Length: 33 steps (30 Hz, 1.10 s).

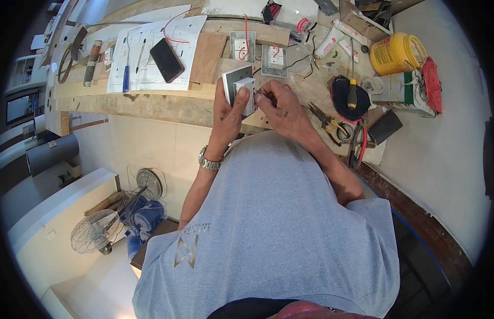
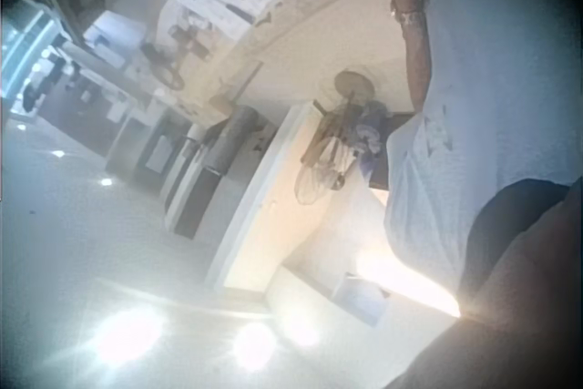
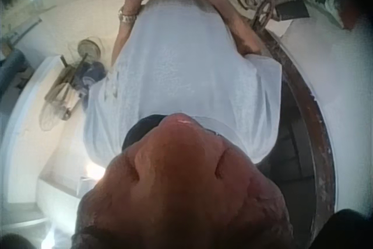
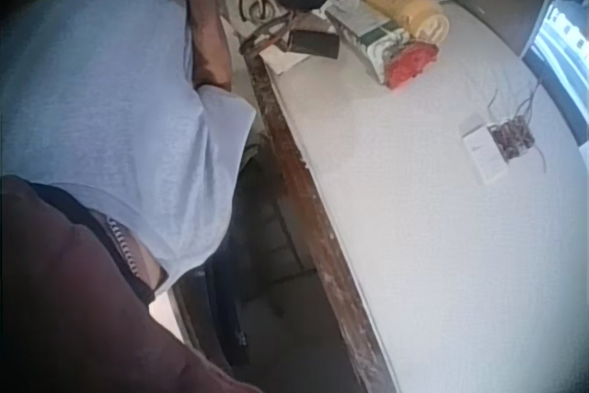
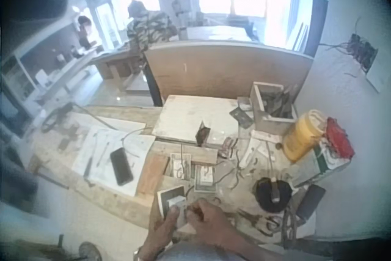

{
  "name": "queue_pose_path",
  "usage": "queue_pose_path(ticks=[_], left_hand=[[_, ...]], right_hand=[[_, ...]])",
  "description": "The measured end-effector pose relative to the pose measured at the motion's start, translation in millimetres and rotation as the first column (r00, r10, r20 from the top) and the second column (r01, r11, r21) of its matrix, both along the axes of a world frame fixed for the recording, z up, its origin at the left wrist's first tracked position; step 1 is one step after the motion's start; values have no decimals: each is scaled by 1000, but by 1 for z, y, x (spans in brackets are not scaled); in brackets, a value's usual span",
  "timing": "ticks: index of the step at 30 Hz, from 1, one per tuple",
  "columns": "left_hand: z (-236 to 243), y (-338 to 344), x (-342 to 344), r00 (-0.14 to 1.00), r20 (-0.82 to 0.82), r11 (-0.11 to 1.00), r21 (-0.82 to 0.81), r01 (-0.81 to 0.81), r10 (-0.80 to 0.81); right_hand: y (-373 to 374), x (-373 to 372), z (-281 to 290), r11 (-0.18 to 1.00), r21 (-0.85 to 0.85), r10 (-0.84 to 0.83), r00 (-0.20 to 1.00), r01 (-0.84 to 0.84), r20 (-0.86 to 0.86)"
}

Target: The person tightens screws on an electrical switch panel using a screwdriver, then cuts, strips, and bends wires using pliers and by hand.

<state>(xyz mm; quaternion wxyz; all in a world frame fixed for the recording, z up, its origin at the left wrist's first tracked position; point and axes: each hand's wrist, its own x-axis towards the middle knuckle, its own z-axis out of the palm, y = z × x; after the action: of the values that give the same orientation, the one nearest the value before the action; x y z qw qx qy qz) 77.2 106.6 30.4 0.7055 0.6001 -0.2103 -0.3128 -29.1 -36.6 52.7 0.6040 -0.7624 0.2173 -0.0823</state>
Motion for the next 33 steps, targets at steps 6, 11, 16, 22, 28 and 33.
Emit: queue_pose_path(ticks=[6,11,16,22,28,33], left_hand=[[-8,0,2,1000,10,999,46,-3,3],[4,2,11,915,-404,989,-139,-44,-16],[5,10,13,771,-620,958,-284,-47,-146],[9,14,13,774,-608,946,-321,-38,-175],[6,15,14,779,-599,949,-314,-15,-186],[-2,20,14,773,-609,949,-315,-29,-178]], right_hand=[[2,-2,-13,992,124,-28,999,26,14],[3,-8,-15,965,264,-15,996,-9,91],[-9,-19,-11,925,372,-123,987,77,103],[-18,-29,-31,917,385,-133,990,104,49],[-15,-39,-47,921,383,-100,994,75,45],[-15,-52,-62,963,246,-114,993,106,19]])
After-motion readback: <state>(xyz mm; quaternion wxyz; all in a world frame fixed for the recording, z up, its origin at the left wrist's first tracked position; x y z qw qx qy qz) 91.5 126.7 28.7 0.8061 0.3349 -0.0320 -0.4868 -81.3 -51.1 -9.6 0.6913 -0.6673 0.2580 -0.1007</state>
